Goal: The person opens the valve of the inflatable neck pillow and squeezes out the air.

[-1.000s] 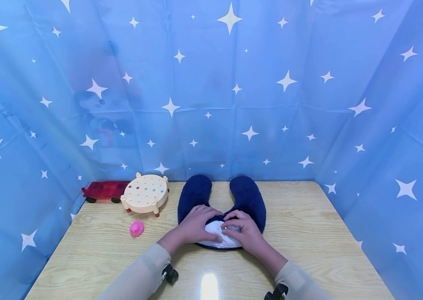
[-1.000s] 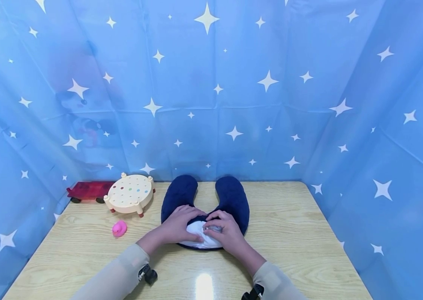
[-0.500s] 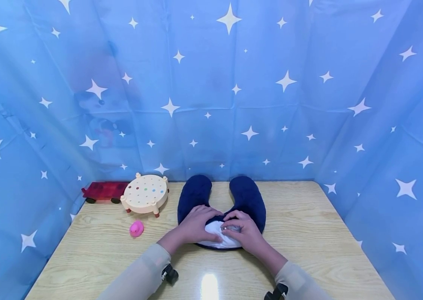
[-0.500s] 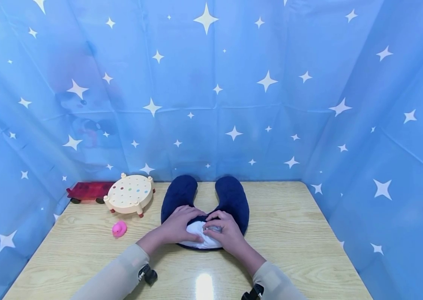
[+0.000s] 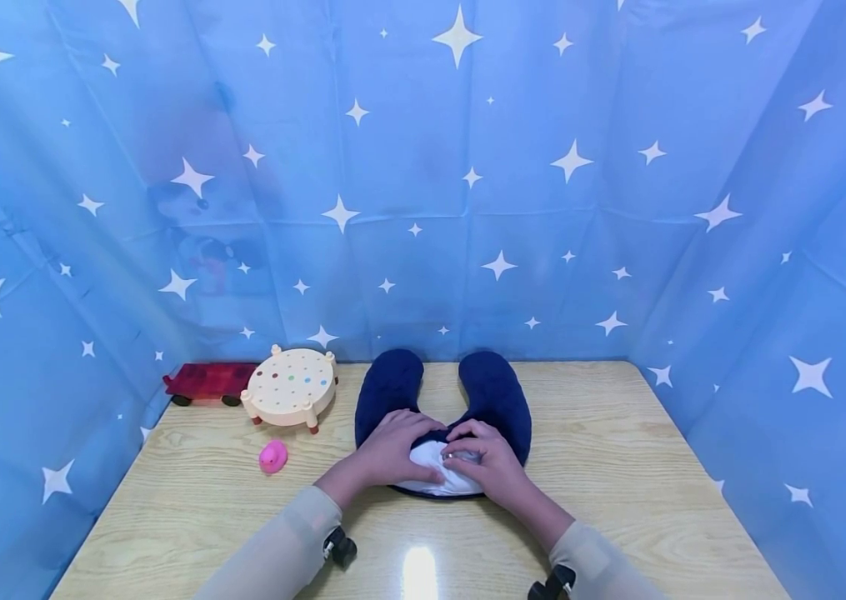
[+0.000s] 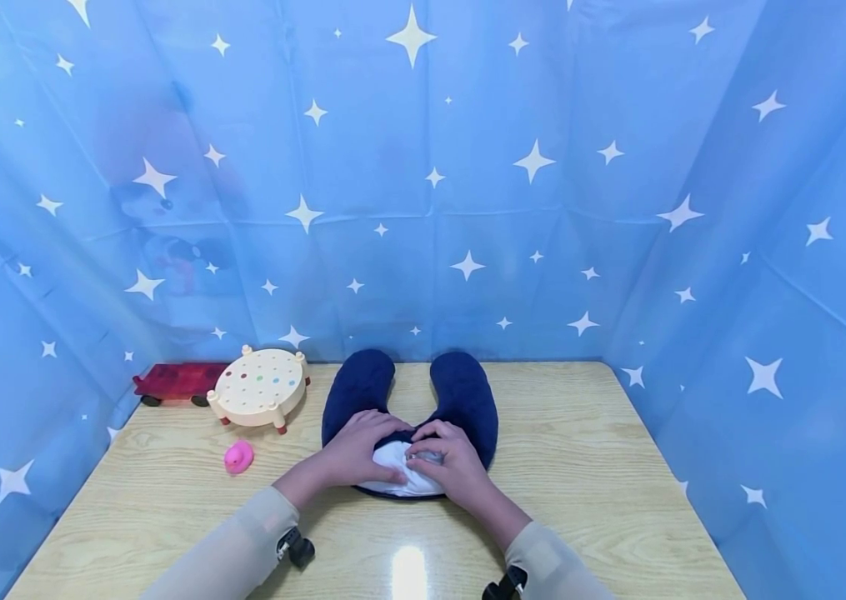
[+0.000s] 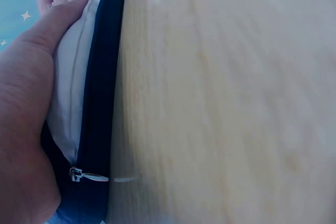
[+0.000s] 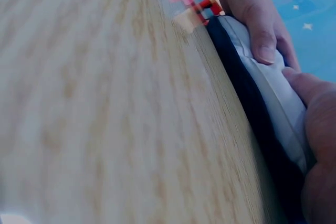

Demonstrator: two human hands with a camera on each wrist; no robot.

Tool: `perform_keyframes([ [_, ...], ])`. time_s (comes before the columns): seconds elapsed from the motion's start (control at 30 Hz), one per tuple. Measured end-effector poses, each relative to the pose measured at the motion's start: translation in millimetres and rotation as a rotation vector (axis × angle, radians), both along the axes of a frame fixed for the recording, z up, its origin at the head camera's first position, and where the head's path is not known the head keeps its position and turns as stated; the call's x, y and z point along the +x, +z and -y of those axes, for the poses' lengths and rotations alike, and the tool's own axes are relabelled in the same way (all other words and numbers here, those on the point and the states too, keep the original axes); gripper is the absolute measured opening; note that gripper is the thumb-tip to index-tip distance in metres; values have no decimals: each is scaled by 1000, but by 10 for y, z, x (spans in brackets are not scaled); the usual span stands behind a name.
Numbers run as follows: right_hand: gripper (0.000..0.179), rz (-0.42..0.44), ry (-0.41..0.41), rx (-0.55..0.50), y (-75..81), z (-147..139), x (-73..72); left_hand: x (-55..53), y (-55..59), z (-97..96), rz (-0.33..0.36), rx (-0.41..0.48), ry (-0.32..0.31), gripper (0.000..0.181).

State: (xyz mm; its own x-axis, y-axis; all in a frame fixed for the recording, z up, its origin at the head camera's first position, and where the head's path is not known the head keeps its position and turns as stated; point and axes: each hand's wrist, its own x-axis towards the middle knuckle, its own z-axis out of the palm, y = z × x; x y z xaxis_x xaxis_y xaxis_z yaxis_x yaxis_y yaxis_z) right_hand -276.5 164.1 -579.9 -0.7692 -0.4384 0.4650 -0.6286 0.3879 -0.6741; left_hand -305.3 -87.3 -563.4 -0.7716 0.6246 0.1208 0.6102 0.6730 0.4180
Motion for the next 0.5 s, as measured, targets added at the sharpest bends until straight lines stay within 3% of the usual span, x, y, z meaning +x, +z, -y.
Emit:
perform_keyframes([
  [0.5,12,-9,4,-2,-9,-2,-7,-1,12,1,14,-15,3,82],
])
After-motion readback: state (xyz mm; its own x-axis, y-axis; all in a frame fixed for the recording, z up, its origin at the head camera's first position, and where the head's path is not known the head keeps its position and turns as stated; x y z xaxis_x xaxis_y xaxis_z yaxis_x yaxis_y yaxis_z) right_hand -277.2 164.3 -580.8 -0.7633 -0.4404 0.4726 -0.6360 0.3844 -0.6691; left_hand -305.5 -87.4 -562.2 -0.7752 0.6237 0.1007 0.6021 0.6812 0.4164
